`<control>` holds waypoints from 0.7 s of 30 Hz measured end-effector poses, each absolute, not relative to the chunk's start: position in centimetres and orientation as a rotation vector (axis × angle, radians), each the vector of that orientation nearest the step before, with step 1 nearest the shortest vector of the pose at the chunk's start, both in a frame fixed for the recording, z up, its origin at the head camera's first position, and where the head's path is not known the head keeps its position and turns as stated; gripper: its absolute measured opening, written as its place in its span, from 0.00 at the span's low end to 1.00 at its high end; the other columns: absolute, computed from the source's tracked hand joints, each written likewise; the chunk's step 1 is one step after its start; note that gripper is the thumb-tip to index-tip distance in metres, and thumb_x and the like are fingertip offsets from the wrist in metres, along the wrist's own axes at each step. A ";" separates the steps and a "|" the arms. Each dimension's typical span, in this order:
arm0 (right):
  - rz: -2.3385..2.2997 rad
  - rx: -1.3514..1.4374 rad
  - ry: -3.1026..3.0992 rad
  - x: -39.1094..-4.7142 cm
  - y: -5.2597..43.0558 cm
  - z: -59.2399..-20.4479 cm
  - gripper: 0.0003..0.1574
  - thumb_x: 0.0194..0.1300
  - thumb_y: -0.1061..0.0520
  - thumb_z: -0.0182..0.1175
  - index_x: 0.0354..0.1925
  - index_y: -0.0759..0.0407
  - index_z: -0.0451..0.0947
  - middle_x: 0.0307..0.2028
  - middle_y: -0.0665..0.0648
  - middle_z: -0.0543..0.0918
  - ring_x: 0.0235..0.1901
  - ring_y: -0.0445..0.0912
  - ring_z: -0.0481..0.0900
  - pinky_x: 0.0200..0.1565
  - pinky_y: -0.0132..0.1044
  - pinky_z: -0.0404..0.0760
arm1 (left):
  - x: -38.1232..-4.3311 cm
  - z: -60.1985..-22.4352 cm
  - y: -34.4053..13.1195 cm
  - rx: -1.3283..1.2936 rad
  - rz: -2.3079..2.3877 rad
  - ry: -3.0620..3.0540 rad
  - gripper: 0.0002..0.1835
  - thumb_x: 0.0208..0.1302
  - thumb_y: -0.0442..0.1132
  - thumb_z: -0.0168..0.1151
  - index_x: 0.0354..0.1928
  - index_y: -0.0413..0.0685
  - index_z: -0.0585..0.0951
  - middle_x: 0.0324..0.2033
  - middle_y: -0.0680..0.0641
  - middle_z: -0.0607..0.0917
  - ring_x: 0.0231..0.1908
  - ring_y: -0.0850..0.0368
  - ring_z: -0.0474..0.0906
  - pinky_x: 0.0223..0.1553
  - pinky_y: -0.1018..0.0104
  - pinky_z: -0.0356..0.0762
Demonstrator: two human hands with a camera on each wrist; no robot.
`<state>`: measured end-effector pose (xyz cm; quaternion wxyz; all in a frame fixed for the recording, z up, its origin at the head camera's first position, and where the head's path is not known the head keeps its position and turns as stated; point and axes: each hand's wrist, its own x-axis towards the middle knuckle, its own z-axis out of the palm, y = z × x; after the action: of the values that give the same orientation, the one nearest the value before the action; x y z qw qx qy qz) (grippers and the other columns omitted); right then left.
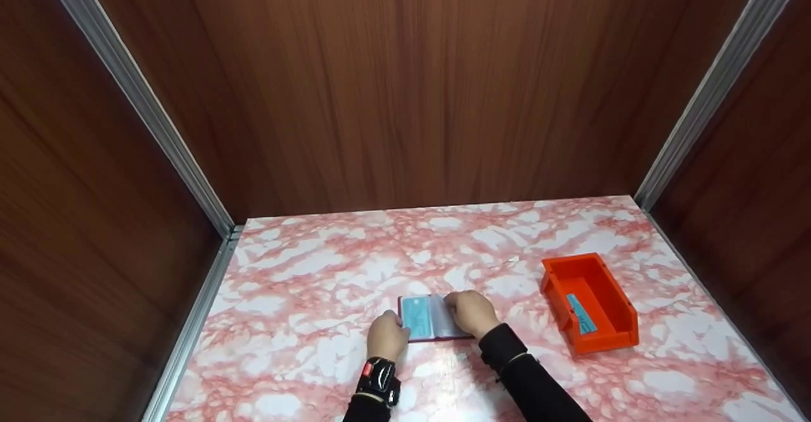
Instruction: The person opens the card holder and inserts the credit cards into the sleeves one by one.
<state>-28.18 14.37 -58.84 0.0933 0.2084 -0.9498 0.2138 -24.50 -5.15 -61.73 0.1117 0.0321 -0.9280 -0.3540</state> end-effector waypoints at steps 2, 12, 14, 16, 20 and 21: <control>0.641 0.619 -2.832 -28.2 14.3 -58.8 0.07 0.58 0.68 0.63 0.34 0.59 0.85 0.30 0.59 0.85 0.33 0.57 0.83 0.34 0.51 0.80 | -24.5 -61.7 -5.1 0.092 -1.032 -2.719 0.09 0.46 0.31 0.71 0.25 0.41 0.77 0.21 0.46 0.80 0.25 0.46 0.78 0.32 0.52 0.75; 0.723 0.743 -2.776 -28.0 14.0 -58.9 0.10 0.56 0.71 0.61 0.35 0.61 0.85 0.31 0.58 0.86 0.33 0.56 0.84 0.37 0.50 0.80 | -24.5 -61.7 -5.2 0.100 -1.037 -2.726 0.09 0.46 0.31 0.71 0.25 0.41 0.77 0.21 0.46 0.80 0.25 0.46 0.78 0.32 0.53 0.75; 0.747 0.775 -2.763 -28.0 13.8 -58.9 0.11 0.56 0.71 0.62 0.37 0.61 0.86 0.32 0.59 0.86 0.35 0.57 0.84 0.38 0.50 0.81 | -24.5 -61.8 -5.2 0.093 -1.032 -2.721 0.09 0.46 0.31 0.71 0.25 0.41 0.77 0.21 0.46 0.80 0.25 0.46 0.78 0.32 0.52 0.75; 0.777 0.801 -2.767 -28.0 13.7 -58.9 0.12 0.56 0.71 0.62 0.38 0.62 0.86 0.33 0.59 0.86 0.36 0.57 0.84 0.39 0.50 0.81 | -24.5 -61.9 -5.2 0.079 -1.022 -2.712 0.09 0.45 0.30 0.71 0.24 0.41 0.77 0.21 0.46 0.80 0.24 0.46 0.78 0.31 0.53 0.75; 0.804 0.831 -2.781 -28.0 13.5 -59.0 0.14 0.55 0.71 0.63 0.41 0.63 0.85 0.36 0.60 0.87 0.39 0.57 0.85 0.42 0.50 0.81 | -24.5 -62.0 -5.3 0.071 -1.019 -2.701 0.09 0.45 0.30 0.71 0.25 0.41 0.77 0.21 0.46 0.80 0.24 0.46 0.78 0.30 0.52 0.75; 0.801 0.840 -2.779 -28.0 13.4 -59.0 0.14 0.55 0.71 0.63 0.41 0.63 0.85 0.36 0.59 0.87 0.40 0.57 0.85 0.43 0.49 0.81 | -24.5 -62.0 -5.3 0.069 -1.021 -2.700 0.09 0.45 0.30 0.71 0.25 0.41 0.78 0.21 0.46 0.80 0.24 0.46 0.78 0.31 0.52 0.75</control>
<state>-28.01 13.43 -59.02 0.0649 0.2783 -0.9208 0.2654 -24.50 -5.26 -61.98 0.1270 0.0237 -0.9276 -0.3506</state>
